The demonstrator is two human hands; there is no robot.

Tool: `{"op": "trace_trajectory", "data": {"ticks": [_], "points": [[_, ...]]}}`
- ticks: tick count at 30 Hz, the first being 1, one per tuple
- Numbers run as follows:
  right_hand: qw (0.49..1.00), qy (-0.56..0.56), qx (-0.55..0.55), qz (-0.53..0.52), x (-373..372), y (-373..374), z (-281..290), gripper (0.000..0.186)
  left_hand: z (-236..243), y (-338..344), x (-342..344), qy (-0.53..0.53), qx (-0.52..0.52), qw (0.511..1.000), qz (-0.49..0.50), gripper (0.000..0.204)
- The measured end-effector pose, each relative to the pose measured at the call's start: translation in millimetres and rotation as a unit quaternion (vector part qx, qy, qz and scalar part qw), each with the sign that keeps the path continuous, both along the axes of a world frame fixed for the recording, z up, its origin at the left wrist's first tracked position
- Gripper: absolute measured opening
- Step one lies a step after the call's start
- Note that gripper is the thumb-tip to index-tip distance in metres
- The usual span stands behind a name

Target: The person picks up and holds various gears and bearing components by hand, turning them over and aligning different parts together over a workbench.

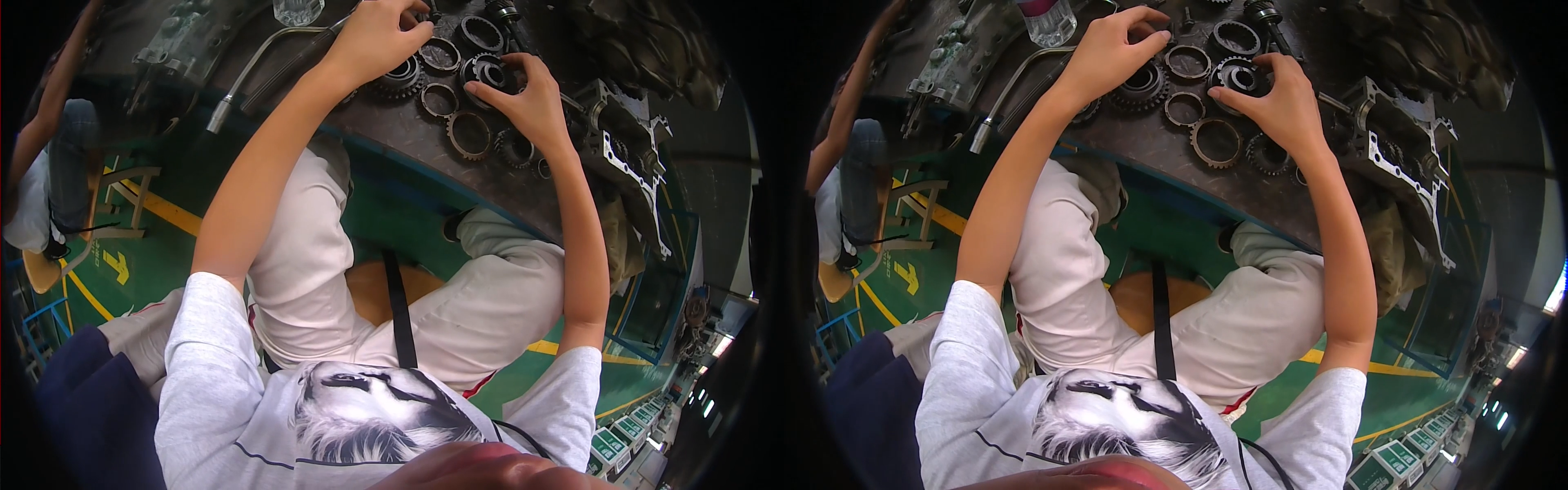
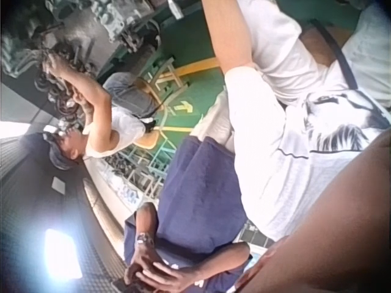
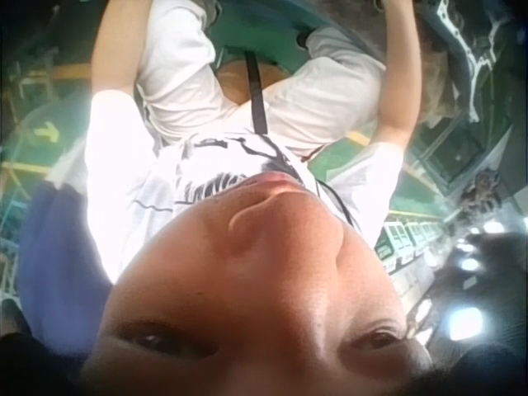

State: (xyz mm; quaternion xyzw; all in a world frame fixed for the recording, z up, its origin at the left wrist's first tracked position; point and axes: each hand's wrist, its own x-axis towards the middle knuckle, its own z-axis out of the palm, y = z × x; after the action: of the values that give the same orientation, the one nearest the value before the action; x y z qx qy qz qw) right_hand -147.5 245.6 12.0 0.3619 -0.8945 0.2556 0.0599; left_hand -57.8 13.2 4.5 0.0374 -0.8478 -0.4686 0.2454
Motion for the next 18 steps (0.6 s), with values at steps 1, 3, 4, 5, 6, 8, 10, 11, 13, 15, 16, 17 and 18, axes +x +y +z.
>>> {"op": "trace_trajectory", "data": {"ticks": [1, 3, 4, 5, 6, 8, 10, 11, 13, 15, 16, 17, 18], "points": [[1.000, 0.005, 0.010, 0.006, -0.9, 0.7, 0.1, 0.081, -0.6, -0.4, -0.2, 0.002, 0.004, 1.000, -0.003, 0.029], [0.999, 0.025, -0.010, 0.041, -2.0, 4.2, -0.4, 0.077, -1.7, -1.0, -0.2, 0.004, 0.008, 1.000, -0.005, 0.029], [0.996, 0.045, -0.030, 0.077, -2.7, 6.0, -0.6, 0.074, -2.0, -1.5, 0.3, 0.001, 0.013, 1.000, -0.007, 0.029], [0.996, 0.045, -0.030, 0.077, -3.3, 7.8, 0.6, 0.074, -2.2, -1.9, 0.6, -0.002, 0.018, 1.000, -0.009, 0.029], [0.996, -0.005, -0.024, 0.089, -3.8, 9.6, 2.9, 0.073, -2.3, -2.3, 0.7, -0.002, 0.018, 1.000, -0.009, 0.029], [0.993, -0.055, -0.018, 0.099, -7.1, 13.5, 3.0, 0.072, -1.7, -1.4, 0.1, -0.015, 0.019, 1.000, -0.012, 0.029], [0.987, -0.076, -0.043, 0.132, -12.2, 13.2, -0.4, 0.068, -1.6, -0.6, -0.2, -0.020, 0.015, 1.000, -0.006, 0.030], [0.988, -0.076, -0.042, 0.131, -11.4, 14.2, 0.3, 0.068, -1.8, -0.2, -0.3, -0.026, 0.012, 1.000, 0.000, 0.030], [0.991, -0.063, -0.029, 0.111, -9.3, 14.4, 3.8, 0.065, -1.2, -0.7, 0.9, -0.022, 0.011, 1.000, -0.005, 0.030], [0.993, -0.072, -0.021, 0.089, -10.2, 14.7, 4.2, 0.068, -0.8, -0.7, 0.8, -0.018, 0.010, 1.000, -0.009, 0.030], [0.994, -0.080, -0.013, 0.067, -10.4, 14.7, 4.4, 0.071, -1.2, -1.0, -0.3, -0.017, 0.003, 1.000, -0.005, 0.030], [0.994, -0.080, -0.013, 0.067, -10.2, 14.8, 5.0, 0.071, -1.8, -1.3, -1.1, -0.015, -0.004, 1.000, -0.002, 0.030], [0.995, -0.071, -0.011, 0.063, -9.7, 14.8, 6.0, 0.071, -2.7, -1.4, -1.5, -0.015, -0.003, 1.000, -0.002, 0.030]]}}
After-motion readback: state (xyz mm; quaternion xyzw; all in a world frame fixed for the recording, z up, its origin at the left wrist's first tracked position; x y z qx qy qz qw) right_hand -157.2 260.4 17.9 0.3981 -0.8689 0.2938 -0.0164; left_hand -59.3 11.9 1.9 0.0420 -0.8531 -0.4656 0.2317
